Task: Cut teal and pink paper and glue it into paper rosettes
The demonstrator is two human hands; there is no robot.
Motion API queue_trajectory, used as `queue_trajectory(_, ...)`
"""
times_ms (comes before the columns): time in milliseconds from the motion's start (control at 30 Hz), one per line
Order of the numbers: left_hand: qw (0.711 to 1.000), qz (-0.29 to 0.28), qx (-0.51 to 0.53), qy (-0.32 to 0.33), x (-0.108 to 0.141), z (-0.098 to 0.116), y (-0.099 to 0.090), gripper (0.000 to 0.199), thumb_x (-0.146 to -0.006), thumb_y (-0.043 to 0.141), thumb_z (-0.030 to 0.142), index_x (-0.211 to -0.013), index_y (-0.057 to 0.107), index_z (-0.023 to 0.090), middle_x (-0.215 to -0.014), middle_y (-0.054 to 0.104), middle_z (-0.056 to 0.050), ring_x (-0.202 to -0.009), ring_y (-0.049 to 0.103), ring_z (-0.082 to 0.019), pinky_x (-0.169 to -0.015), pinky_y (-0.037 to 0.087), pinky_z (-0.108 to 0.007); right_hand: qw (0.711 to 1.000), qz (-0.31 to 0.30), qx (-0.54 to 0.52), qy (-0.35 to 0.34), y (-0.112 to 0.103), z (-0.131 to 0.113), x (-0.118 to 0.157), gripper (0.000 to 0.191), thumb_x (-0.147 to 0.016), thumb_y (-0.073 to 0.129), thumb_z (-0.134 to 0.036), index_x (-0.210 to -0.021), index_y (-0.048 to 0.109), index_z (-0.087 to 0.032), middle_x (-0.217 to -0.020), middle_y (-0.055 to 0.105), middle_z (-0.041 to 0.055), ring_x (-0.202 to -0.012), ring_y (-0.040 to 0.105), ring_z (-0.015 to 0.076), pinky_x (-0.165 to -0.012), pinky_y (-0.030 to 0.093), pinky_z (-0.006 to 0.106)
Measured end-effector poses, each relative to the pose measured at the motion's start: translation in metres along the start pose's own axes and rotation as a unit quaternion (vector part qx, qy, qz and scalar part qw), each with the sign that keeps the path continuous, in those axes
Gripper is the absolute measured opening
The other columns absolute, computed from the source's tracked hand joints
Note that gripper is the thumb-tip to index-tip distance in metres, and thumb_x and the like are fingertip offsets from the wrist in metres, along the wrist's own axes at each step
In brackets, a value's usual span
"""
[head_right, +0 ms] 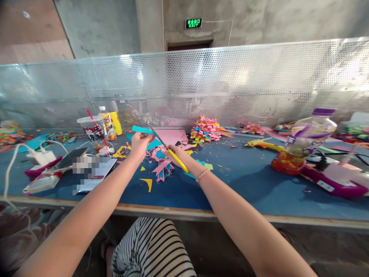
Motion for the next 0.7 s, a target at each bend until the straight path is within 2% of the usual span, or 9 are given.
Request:
queue_trajectory(200,1.000,0.006,0.016,-0.003,0.0006,0.0016,-0.0004,0.019,-0.056,0.068,0.023,-0.063,0.052,0.016,-0.056,0.057,0.002,-0.058,0.059,-0.013,-0.065,0.050,-0.030,0.999,-0.003,-0.033,0.011,0.0008,0.0019,-0.0002,0.041,-0.075,0.040,-0.058,-0.077,0.048,-0.017,-0.057,0.046,-0.0010,-0.053,0.044,0.0121,-0.049,0.033,0.023)
queue_trajectory(367,0.999,0.017,0.041,-0.010,0.0004,0.0051,-0.0005,0.020,-0.053,0.068,0.021,-0.062,0.051,0.015,-0.056,0.057,0.002,-0.058,0.059,-0.012,-0.067,0.050,-0.031,0.999,0.002,-0.035,0.017,0.0012,0.0049,-0.0009,0.041,-0.076,0.041,-0.056,-0.082,0.051,-0.017,-0.060,0.051,0.0006,-0.053,0.045,0.0125,-0.049,0.034,0.024)
queue_trajectory(700,1.000,0.009,0.023,-0.005,-0.0001,0.0006,-0.0003,0.017,-0.055,0.068,0.020,-0.062,0.053,0.015,-0.056,0.057,0.002,-0.055,0.059,-0.012,-0.065,0.050,-0.031,1.000,-0.012,-0.013,0.007,0.0002,0.0004,-0.0005,0.039,-0.075,0.042,-0.056,-0.075,0.048,-0.017,-0.058,0.047,-0.0003,-0.054,0.045,0.0127,-0.051,0.033,0.023)
Point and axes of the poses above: each hand's wrist, its own x-axis away from the middle knuckle, its own y-axis out of the palm, z = x × y, the point moved 3 cm from there along -x, towards the middle knuckle
